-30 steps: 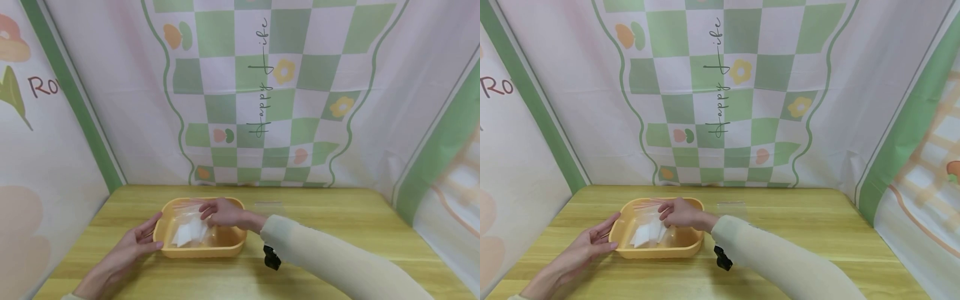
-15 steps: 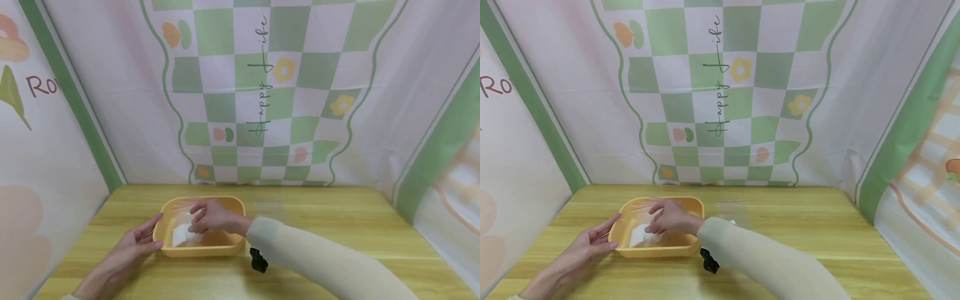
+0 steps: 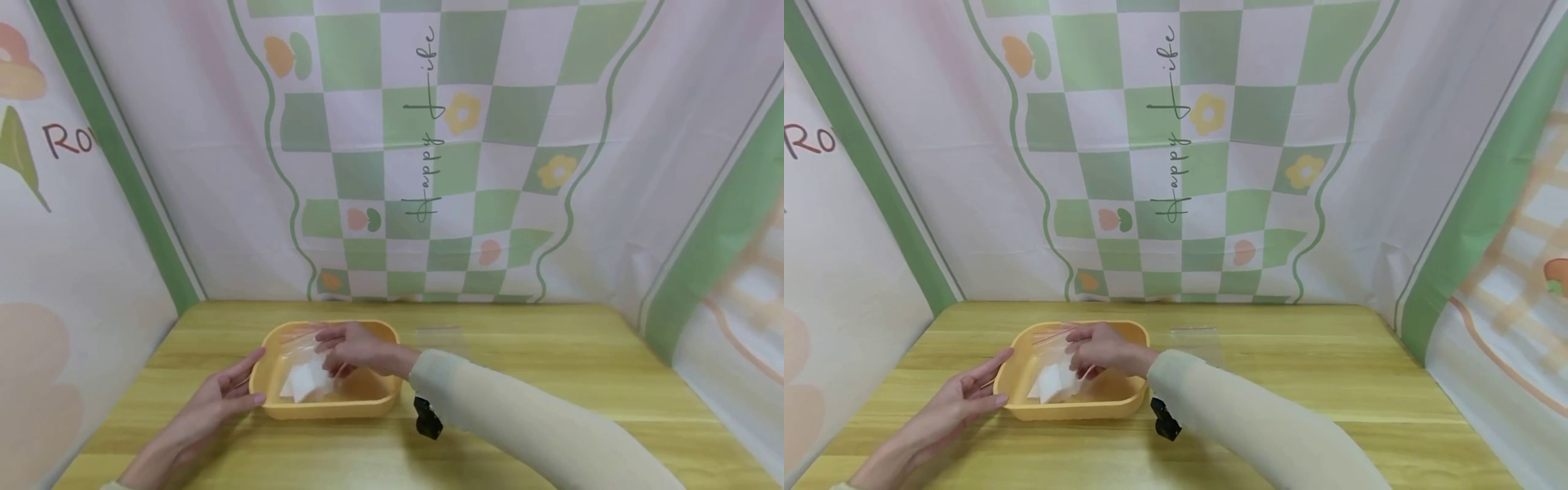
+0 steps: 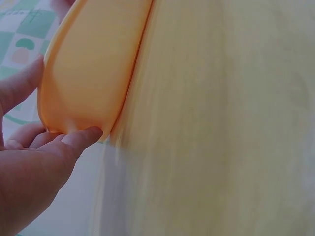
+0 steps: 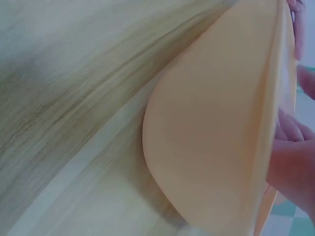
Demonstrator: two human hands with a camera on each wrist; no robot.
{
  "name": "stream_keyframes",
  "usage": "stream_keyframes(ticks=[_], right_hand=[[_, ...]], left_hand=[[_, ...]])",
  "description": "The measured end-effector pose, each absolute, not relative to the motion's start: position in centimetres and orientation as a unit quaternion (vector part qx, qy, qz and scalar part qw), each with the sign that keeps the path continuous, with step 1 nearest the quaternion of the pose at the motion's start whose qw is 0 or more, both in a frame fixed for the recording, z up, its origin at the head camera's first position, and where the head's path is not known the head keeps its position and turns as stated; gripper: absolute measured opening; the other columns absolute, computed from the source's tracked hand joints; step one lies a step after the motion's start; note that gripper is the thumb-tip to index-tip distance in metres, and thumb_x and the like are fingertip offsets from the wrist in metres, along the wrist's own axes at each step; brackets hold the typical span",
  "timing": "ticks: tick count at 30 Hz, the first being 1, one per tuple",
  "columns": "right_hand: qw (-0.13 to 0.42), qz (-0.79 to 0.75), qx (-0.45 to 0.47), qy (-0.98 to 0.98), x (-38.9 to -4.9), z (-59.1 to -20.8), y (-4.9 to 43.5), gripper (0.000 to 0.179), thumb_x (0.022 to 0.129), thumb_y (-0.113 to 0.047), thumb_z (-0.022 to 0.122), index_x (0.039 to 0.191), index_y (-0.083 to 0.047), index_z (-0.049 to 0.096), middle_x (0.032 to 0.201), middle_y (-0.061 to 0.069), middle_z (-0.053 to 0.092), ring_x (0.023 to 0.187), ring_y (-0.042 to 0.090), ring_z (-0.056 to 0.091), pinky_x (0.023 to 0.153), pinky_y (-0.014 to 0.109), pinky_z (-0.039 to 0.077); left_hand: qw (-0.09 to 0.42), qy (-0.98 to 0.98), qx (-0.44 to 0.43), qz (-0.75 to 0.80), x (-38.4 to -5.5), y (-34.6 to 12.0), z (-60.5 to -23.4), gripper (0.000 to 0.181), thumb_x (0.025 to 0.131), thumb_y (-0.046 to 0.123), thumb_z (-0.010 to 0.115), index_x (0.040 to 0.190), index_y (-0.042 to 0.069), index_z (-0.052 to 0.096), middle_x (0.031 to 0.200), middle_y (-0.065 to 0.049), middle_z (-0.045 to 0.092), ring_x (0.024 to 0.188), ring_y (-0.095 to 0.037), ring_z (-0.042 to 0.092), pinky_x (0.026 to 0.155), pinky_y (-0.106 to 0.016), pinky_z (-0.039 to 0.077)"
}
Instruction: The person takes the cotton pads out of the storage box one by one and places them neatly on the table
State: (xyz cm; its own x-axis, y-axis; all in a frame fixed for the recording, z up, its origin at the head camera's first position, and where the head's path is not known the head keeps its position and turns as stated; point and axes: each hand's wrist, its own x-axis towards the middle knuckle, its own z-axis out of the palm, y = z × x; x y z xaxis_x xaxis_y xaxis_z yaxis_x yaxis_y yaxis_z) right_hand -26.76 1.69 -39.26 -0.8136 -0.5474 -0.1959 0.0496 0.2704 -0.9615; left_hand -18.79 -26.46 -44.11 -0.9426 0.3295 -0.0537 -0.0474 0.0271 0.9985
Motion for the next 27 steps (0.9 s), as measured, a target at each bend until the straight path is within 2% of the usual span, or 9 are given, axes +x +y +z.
stream_keyframes(ticks=[3,6,13,21,27], right_hand=[[0.255,-0.579,-0.173,0.755,-26.6,-39.5,1.4,0.063,0.087,0.001,0.081,0.146,0.004,0.057,0.137,0.018,0.066,0.077,0.027,0.075,0.067,0.039,0.066],[0.242,-0.583,-0.173,0.756,-26.3,-39.8,0.9,0.061,0.085,0.001,0.086,0.141,0.005,0.06,0.135,0.02,0.067,0.076,0.028,0.076,0.066,0.039,0.066],[0.212,-0.593,-0.154,0.761,-26.1,-39.8,0.6,0.056,0.08,0.011,0.085,0.133,0.008,0.066,0.121,0.017,0.073,0.059,0.017,0.071,0.057,0.031,0.063],[0.219,-0.58,-0.164,0.767,-26.3,-39.6,1.6,0.059,0.081,0.009,0.086,0.136,0.003,0.067,0.126,0.014,0.074,0.066,0.021,0.075,0.059,0.032,0.064],[0.24,-0.556,-0.186,0.774,-26.4,-39.2,2.3,0.062,0.083,0.003,0.087,0.141,-0.006,0.067,0.135,0.006,0.071,0.064,0.019,0.073,0.05,0.028,0.059]], left_hand=[[0.137,0.702,0.1,0.691,-18.8,-26.5,-44.1,0.091,0.097,0.001,0.071,0.167,0.001,0.013,0.172,-0.024,0.01,0.15,-0.046,0.029,0.107,-0.023,0.046],[0.139,0.702,0.101,0.692,-18.8,-26.5,-44.2,0.09,0.097,0.001,0.071,0.167,0.001,0.013,0.172,-0.024,0.009,0.15,-0.046,0.028,0.107,-0.023,0.046],[0.138,0.703,0.099,0.69,-18.8,-26.4,-44.1,0.09,0.097,0.002,0.071,0.167,0.001,0.013,0.172,-0.023,0.009,0.151,-0.046,0.028,0.107,-0.023,0.046],[0.138,0.702,0.097,0.692,-18.7,-26.4,-43.9,0.091,0.097,0.002,0.071,0.167,0.001,0.013,0.172,-0.024,0.009,0.151,-0.047,0.028,0.107,-0.024,0.046],[0.139,0.701,0.098,0.693,-18.7,-26.5,-44.1,0.09,0.098,0.002,0.071,0.167,0.002,0.013,0.172,-0.024,0.009,0.15,-0.046,0.029,0.107,-0.023,0.046]])
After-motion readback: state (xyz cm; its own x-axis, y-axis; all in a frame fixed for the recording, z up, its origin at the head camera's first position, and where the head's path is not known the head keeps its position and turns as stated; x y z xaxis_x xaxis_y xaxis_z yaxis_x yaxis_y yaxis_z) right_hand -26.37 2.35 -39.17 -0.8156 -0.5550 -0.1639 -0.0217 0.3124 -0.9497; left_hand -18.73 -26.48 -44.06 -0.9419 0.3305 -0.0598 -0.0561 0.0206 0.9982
